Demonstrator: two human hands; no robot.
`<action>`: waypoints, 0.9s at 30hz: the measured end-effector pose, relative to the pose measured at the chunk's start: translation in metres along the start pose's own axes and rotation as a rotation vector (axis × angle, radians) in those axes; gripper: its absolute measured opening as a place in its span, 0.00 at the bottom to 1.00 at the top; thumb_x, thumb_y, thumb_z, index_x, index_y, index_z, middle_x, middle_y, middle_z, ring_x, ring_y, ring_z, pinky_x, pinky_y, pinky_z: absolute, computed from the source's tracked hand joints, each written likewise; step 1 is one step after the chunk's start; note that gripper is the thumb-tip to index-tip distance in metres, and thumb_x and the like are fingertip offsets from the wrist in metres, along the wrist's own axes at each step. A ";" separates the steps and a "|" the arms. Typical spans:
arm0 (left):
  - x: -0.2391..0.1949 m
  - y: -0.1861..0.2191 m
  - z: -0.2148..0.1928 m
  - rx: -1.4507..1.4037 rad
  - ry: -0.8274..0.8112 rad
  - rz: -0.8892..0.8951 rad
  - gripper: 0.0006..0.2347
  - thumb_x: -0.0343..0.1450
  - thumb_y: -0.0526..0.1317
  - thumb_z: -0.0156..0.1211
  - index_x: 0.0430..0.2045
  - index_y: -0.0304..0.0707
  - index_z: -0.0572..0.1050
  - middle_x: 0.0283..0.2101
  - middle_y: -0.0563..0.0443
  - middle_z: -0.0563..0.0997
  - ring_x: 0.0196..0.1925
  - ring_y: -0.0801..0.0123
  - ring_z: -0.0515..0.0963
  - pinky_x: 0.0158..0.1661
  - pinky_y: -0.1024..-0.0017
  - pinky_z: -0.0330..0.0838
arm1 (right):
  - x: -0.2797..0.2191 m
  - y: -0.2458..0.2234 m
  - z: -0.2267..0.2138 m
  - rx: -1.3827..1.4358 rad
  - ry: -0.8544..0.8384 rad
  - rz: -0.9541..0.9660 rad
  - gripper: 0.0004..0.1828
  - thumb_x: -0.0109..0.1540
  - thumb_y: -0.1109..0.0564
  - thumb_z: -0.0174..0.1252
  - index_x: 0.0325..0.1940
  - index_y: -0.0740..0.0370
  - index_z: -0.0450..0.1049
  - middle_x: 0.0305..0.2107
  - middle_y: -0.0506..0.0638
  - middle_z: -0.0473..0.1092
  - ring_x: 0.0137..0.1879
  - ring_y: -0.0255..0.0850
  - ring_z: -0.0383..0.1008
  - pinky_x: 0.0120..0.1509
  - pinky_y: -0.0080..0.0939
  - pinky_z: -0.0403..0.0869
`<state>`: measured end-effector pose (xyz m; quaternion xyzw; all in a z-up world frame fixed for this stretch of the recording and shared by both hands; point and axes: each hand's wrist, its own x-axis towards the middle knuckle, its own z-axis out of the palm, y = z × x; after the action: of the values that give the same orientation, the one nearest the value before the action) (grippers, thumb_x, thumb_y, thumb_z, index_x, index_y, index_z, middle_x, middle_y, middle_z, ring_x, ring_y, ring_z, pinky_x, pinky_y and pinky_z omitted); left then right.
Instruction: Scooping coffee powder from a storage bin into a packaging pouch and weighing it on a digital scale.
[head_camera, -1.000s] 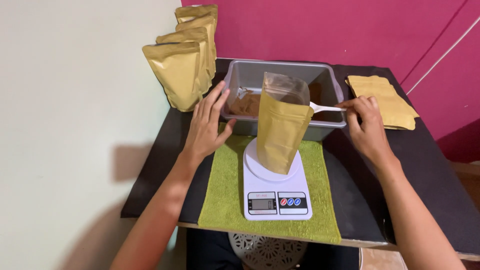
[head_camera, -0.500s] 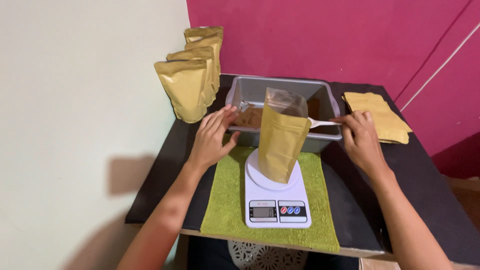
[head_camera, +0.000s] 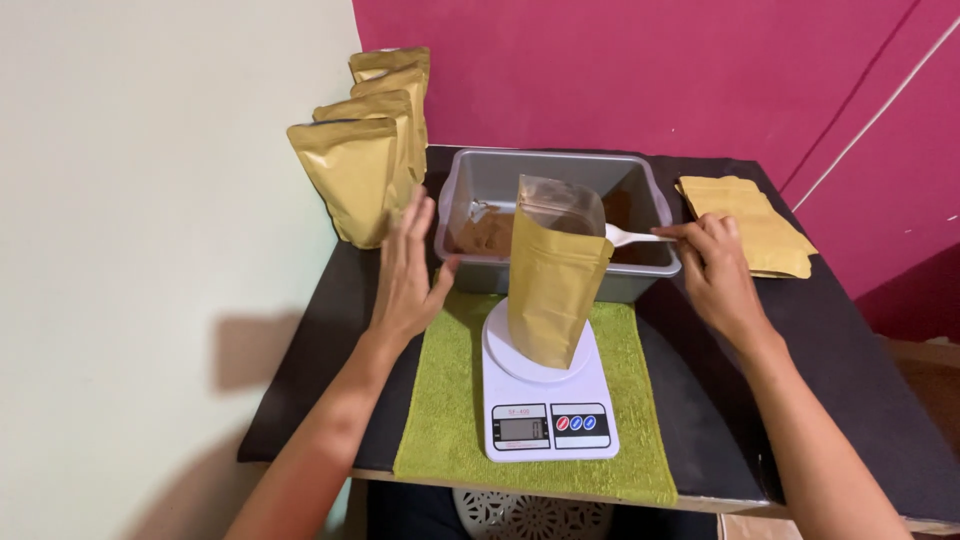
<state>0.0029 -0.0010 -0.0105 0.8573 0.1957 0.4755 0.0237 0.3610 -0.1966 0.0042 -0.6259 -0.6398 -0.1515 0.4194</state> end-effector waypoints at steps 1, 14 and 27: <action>0.002 0.003 -0.004 -0.008 0.027 0.026 0.26 0.80 0.52 0.40 0.70 0.34 0.61 0.74 0.37 0.60 0.75 0.50 0.60 0.69 0.53 0.54 | 0.000 -0.003 -0.002 0.000 -0.013 0.011 0.15 0.68 0.70 0.50 0.53 0.59 0.78 0.31 0.54 0.63 0.46 0.52 0.63 0.61 0.52 0.65; -0.004 -0.011 0.006 -0.031 -0.016 0.109 0.18 0.79 0.44 0.51 0.62 0.37 0.70 0.66 0.43 0.72 0.72 0.52 0.68 0.61 0.58 0.65 | -0.001 0.016 -0.001 0.018 0.068 -0.106 0.18 0.70 0.72 0.51 0.57 0.58 0.77 0.35 0.54 0.64 0.46 0.55 0.64 0.61 0.52 0.63; 0.003 0.006 -0.002 -0.009 0.061 0.056 0.25 0.80 0.48 0.40 0.71 0.35 0.58 0.76 0.36 0.56 0.78 0.48 0.55 0.73 0.51 0.48 | -0.002 -0.007 -0.003 0.022 0.005 0.004 0.15 0.70 0.70 0.52 0.53 0.57 0.79 0.31 0.52 0.64 0.45 0.50 0.65 0.59 0.48 0.66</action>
<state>0.0046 -0.0062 -0.0059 0.8476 0.1702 0.5026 0.0081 0.3551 -0.2009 0.0070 -0.6222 -0.6390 -0.1452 0.4283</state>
